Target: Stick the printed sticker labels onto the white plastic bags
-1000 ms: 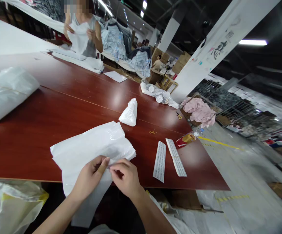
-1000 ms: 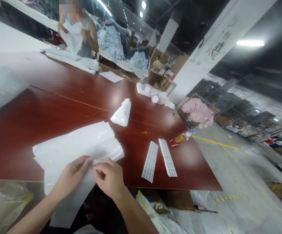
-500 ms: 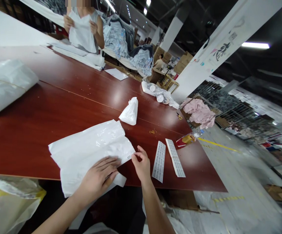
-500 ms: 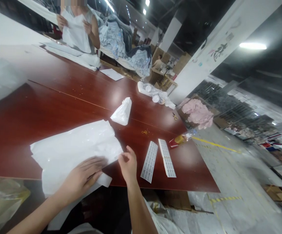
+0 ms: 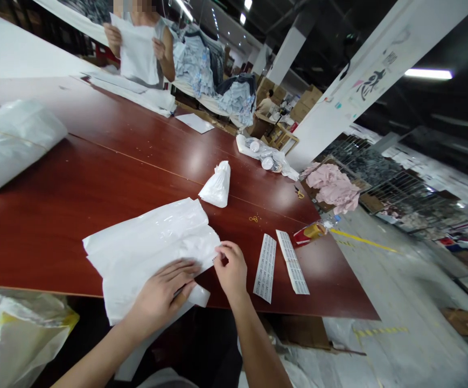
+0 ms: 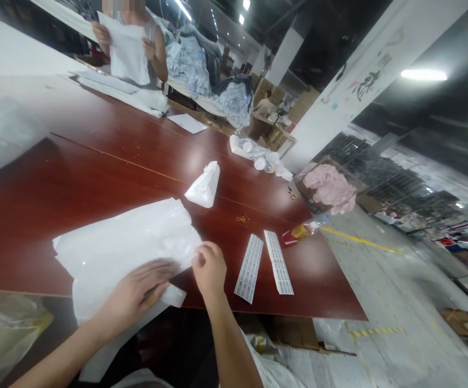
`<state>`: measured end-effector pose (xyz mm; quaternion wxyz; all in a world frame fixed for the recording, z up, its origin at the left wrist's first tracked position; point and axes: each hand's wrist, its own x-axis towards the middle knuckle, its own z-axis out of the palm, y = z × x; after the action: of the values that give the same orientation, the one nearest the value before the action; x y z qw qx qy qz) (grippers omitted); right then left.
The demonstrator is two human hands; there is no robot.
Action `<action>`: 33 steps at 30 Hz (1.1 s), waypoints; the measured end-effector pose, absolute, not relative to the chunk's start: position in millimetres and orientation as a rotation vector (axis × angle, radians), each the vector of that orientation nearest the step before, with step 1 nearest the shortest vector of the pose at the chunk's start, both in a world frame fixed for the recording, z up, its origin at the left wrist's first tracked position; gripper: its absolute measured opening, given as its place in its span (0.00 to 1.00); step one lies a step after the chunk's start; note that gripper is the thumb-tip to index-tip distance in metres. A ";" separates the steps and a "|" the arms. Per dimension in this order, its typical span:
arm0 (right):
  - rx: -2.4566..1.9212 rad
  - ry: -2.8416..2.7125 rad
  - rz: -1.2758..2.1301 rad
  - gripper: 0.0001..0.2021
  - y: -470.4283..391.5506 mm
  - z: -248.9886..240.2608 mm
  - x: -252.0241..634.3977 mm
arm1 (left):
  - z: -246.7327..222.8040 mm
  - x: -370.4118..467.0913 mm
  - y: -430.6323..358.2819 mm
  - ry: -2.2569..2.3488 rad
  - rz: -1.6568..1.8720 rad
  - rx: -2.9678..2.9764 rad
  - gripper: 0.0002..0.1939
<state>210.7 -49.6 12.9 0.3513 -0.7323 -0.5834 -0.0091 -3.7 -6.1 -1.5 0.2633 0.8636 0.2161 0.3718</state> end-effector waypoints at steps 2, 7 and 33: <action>-1.915 -1.546 -0.085 0.13 -46.3 12.7 215.6 | -2.4 -5.9 -6.9 0.565 1.013 2.326 0.10; -1.772 -2.077 -0.266 0.13 -33.5 40.5 231.0 | 0.4 -7.5 -17.7 0.371 0.924 2.384 0.07; -1.539 -1.853 0.806 0.14 -14.3 77.1 161.7 | 30.4 -39.8 10.5 0.974 0.992 1.556 0.22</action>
<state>161.7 -14.3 77.1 0.2960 -0.5788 -0.6968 0.3032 -39.8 10.5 30.4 0.5033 0.6443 0.4033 0.4109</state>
